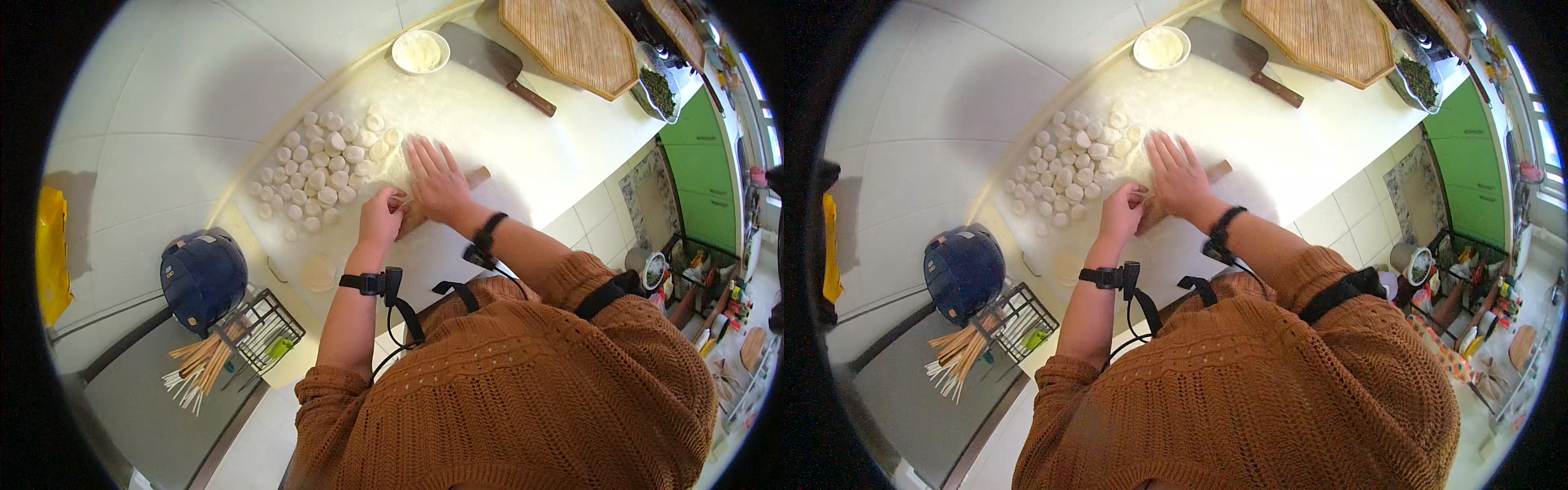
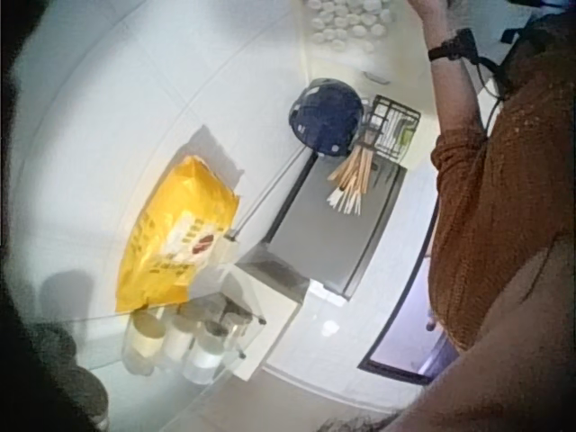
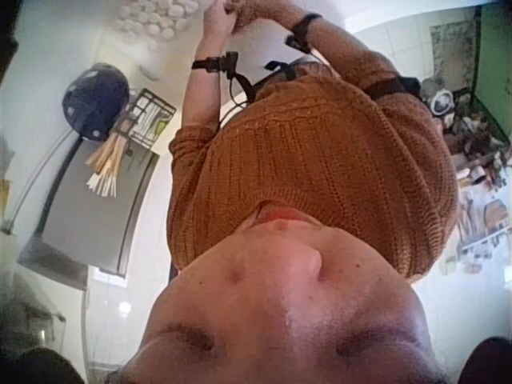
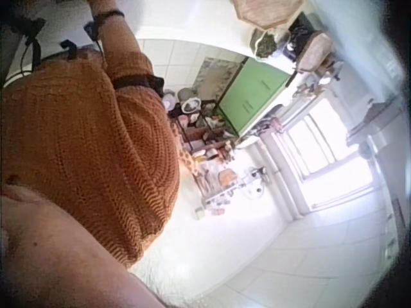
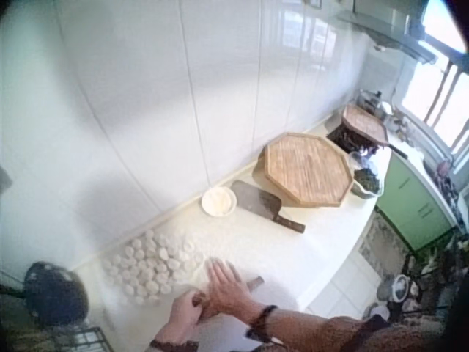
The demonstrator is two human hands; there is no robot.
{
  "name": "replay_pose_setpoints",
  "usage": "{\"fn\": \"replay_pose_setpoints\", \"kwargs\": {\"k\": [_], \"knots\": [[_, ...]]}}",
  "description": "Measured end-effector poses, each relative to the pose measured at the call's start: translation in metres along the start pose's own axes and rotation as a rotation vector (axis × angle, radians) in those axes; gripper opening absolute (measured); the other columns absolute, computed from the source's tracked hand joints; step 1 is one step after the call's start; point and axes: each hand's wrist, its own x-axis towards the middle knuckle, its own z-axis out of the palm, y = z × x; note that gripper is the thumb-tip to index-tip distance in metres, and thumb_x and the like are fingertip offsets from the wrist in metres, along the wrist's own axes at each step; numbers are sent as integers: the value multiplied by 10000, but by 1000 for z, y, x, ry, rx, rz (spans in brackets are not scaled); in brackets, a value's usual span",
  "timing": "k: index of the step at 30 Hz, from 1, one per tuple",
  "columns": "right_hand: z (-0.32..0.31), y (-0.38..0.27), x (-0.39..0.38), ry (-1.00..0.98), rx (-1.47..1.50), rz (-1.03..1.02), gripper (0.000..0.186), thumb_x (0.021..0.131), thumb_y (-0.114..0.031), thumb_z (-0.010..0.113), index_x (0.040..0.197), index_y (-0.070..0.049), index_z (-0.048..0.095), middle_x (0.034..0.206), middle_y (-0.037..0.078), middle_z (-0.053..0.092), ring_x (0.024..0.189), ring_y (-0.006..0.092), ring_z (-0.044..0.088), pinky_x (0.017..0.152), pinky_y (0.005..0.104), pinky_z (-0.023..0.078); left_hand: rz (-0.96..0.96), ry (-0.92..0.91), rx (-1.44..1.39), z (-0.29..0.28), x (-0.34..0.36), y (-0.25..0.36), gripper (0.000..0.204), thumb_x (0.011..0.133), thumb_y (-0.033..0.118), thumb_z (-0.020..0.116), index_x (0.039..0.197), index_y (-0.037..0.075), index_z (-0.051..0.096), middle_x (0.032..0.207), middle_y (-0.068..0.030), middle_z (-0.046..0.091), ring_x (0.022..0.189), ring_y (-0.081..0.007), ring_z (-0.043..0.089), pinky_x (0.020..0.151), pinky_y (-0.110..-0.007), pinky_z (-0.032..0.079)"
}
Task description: The person repeatedly picks small dough balls from a pile on a white countertop and flattens them into round discs using a wooden rolling pin. The flattened discs are placed in a separate pile on the counter.
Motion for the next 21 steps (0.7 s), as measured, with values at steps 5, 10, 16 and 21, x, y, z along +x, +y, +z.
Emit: {"fn": "replay_pose_setpoints", "kwargs": {"k": [5, 10, 16, 21], "knots": [[-26, -4, -57, -237, 80, 69, 709, 1048, -256, 513, 1673, 49, 373, 1755, 207, 379, 1666, 331, 296, 1357, 559, 159, -56, 93, -375, 5, -27, -17, 430, 979, -8, 753, 1386, 24, 618, 1113, -162, 790, 942, -213, 776, 787, -353, 623], [7, -2, 15, -38, -4, 45, 710, 1041, -263, 543, 1658, 55, 391, 1737, 208, 409, 1664, 326, 307, 1363, 558, 145, -96, 47, -79, 4, -21, 6, 391, 982, 12, 742, 1358, 38, 637, 1032, -177, 804, 903, -246, 790, 784, -374, 620], [-13, -4, -22, -220, -1, 130, 723, 1069, -310, 536, 1668, 60, 370, 1748, 222, 385, 1665, 333, 293, 1357, 562, 159, 84, 114, -36, 4, -14, 2, 366, 996, 11, 716, 1348, 79, 641, 985, -190, 803, 871, -314, 784, 803, -410, 611], [-19, -3, -42, -192, 18, 108, 735, 1067, -333, 523, 1678, 45, 367, 1737, 210, 412, 1659, 334, 308, 1354, 579, 150, -161, 212, -290, 15, -35, -6, 446, 990, 33, 720, 1413, 104, 593, 997, -199, 791, 891, -370, 776, 819, -436, 602]]}}
